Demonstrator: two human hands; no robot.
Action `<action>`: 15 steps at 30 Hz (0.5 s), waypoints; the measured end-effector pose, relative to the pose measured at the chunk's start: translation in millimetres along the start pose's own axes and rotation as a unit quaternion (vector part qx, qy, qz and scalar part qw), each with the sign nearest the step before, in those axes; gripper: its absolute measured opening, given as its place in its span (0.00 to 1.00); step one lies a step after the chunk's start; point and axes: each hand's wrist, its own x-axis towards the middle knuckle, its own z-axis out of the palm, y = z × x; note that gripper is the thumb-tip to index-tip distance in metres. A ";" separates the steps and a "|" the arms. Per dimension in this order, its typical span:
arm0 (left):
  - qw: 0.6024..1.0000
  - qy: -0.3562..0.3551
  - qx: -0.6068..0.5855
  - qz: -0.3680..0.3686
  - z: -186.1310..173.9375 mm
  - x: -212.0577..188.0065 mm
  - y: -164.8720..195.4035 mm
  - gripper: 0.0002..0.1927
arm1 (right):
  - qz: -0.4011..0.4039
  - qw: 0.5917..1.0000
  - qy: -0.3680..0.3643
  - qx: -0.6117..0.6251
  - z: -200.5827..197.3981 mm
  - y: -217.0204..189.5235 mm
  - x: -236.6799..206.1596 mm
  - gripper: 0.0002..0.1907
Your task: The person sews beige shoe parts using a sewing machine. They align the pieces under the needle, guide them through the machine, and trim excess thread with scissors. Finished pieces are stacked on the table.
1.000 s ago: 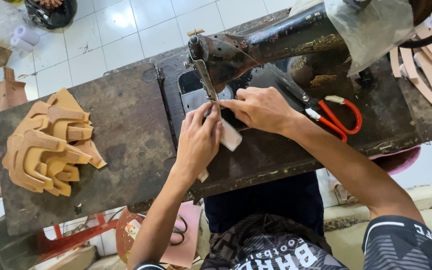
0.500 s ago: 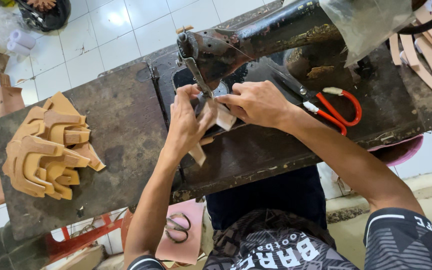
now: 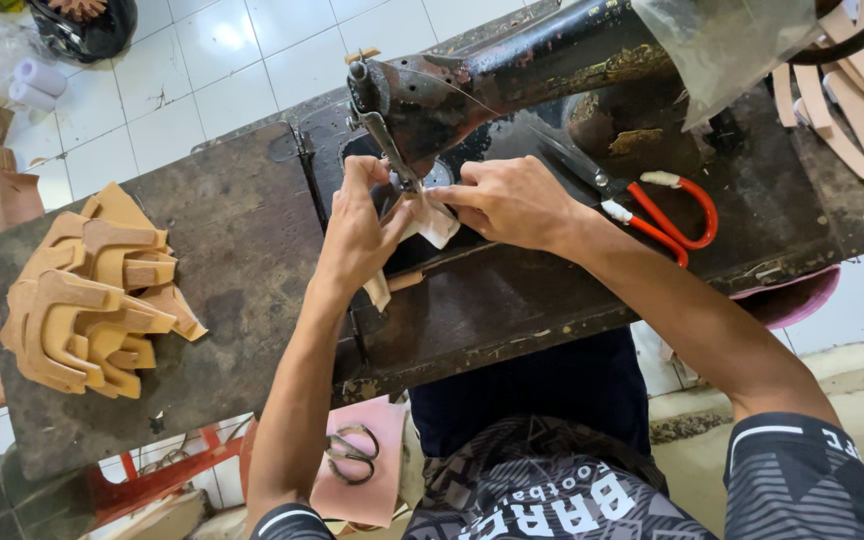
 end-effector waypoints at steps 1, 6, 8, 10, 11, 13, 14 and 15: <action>1.000 -0.003 -0.018 -0.001 -0.6 1.4 -0.9 0.23 | -0.005 1.000 -0.001 -0.004 -0.2 0.2 0.0 0.17; 0.996 0.066 0.065 0.009 10.1 -7.4 8.0 0.21 | -0.006 1.000 -0.011 -0.017 0.0 1.6 -0.2 0.17; 0.989 0.103 0.108 0.026 19.2 -19.1 17.9 0.26 | -0.010 1.000 -0.019 -0.022 0.1 1.7 -0.1 0.17; 0.986 0.108 0.130 0.016 25.0 -25.6 25.7 0.29 | -0.013 1.000 -0.014 -0.023 -0.1 1.2 0.1 0.18; 0.986 0.098 0.131 -0.001 26.0 -27.2 28.6 0.30 | -0.015 1.000 -0.012 -0.022 -0.3 0.9 0.3 0.19; 0.987 0.091 0.135 -0.018 27.3 -28.6 33.9 0.32 | -0.014 1.000 -0.011 -0.017 -0.5 -0.2 -0.1 0.19; 0.986 0.094 0.136 -0.016 27.6 -27.2 36.0 0.32 | -0.014 1.000 -0.008 -0.017 -0.8 0.2 0.4 0.19; 0.986 0.096 0.138 -0.013 27.6 -25.4 37.6 0.32 | -0.011 1.000 -0.009 -0.017 -1.2 0.9 0.5 0.19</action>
